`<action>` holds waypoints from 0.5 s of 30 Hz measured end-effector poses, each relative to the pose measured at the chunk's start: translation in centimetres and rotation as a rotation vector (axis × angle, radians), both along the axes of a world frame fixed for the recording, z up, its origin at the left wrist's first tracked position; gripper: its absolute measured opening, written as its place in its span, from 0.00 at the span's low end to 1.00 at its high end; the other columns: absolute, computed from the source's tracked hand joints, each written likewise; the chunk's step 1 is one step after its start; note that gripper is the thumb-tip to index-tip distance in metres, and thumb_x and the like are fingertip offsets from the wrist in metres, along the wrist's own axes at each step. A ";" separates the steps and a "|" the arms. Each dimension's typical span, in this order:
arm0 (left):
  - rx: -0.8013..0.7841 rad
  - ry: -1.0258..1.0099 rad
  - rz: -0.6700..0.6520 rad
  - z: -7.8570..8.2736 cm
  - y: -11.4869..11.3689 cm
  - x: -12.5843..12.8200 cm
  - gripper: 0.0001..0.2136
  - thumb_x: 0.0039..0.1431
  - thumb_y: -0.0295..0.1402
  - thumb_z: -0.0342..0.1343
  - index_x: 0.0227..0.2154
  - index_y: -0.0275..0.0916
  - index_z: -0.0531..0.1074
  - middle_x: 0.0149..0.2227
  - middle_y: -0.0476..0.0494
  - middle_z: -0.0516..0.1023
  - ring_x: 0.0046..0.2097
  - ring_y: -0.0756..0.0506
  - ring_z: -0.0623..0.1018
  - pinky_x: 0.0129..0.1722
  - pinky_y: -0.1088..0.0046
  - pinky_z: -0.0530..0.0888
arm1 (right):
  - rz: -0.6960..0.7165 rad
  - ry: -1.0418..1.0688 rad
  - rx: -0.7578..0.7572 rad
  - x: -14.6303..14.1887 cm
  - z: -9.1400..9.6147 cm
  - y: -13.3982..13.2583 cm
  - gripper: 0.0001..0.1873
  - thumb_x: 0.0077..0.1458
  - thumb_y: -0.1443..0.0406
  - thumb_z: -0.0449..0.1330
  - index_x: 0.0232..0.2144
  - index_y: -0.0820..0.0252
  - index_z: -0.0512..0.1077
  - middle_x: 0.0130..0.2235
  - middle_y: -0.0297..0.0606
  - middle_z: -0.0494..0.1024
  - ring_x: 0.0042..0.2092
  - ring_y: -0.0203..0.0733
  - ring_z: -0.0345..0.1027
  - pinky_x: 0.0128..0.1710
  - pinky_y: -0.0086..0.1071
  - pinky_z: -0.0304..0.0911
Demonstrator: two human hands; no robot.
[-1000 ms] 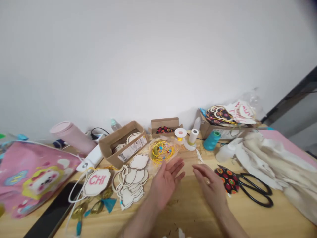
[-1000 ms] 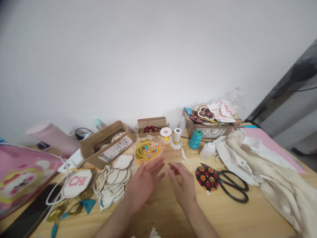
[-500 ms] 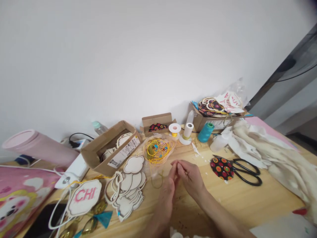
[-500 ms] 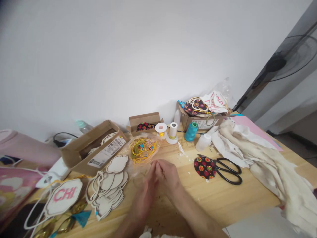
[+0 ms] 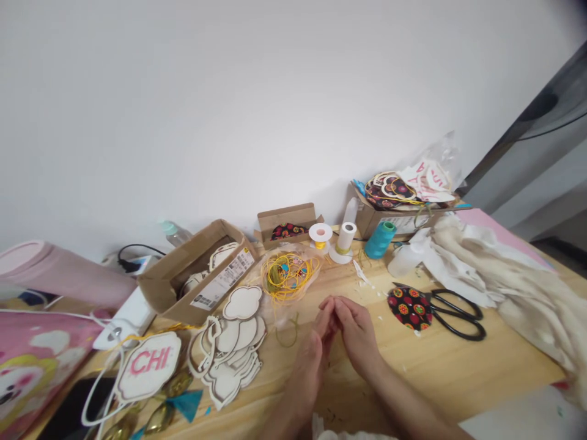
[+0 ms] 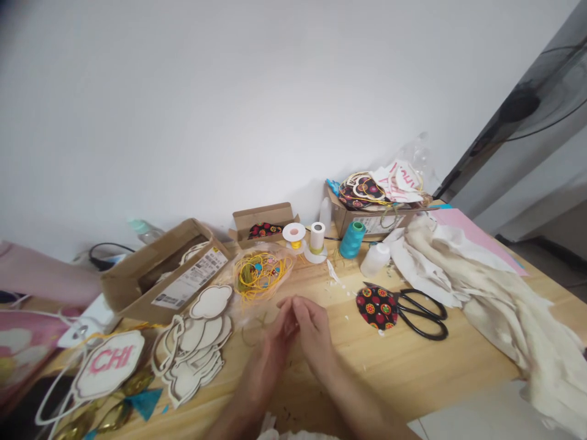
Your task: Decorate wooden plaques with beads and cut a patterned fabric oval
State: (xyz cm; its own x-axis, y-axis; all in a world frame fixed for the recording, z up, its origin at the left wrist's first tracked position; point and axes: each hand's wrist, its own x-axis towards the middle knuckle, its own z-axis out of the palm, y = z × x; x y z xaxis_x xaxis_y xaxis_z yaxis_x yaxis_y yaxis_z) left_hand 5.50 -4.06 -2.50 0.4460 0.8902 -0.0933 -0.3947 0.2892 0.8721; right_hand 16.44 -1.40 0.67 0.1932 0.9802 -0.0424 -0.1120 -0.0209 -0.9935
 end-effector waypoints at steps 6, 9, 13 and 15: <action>0.271 0.311 0.086 0.9 0.4 -0.7 0.22 0.64 0.45 0.42 0.59 0.48 0.61 0.67 0.49 0.50 0.67 0.42 0.48 0.66 0.60 0.42 | 0.024 0.148 -0.022 0.1 -0.1 0.0 0.18 0.51 0.57 0.59 0.16 0.62 0.73 0.16 0.28 0.61 0.21 0.31 0.53 0.21 0.26 0.51; 0.395 0.359 0.091 0.9 0.1 -0.5 0.23 0.64 0.43 0.42 0.62 0.48 0.56 0.68 0.47 0.47 0.67 0.41 0.49 0.66 0.58 0.47 | 0.010 0.215 -0.029 -0.1 -0.6 -0.4 0.16 0.51 0.56 0.60 0.21 0.62 0.76 0.19 0.30 0.67 0.24 0.33 0.59 0.24 0.27 0.56; 0.508 0.366 0.147 1.1 0.2 0.5 0.25 0.64 0.42 0.45 0.63 0.49 0.52 0.67 0.45 0.48 0.67 0.40 0.49 0.65 0.58 0.49 | -0.027 0.350 -0.051 -0.2 -0.5 -1.0 0.15 0.50 0.55 0.61 0.34 0.59 0.79 0.31 0.36 0.78 0.34 0.38 0.69 0.36 0.31 0.64; 0.608 0.356 0.154 1.6 0.9 1.2 0.26 0.63 0.41 0.47 0.63 0.51 0.51 0.68 0.46 0.48 0.67 0.40 0.48 0.65 0.58 0.48 | -0.042 0.433 -0.059 0.1 0.3 -0.7 0.13 0.49 0.56 0.62 0.32 0.59 0.79 0.32 0.35 0.78 0.35 0.38 0.70 0.37 0.31 0.64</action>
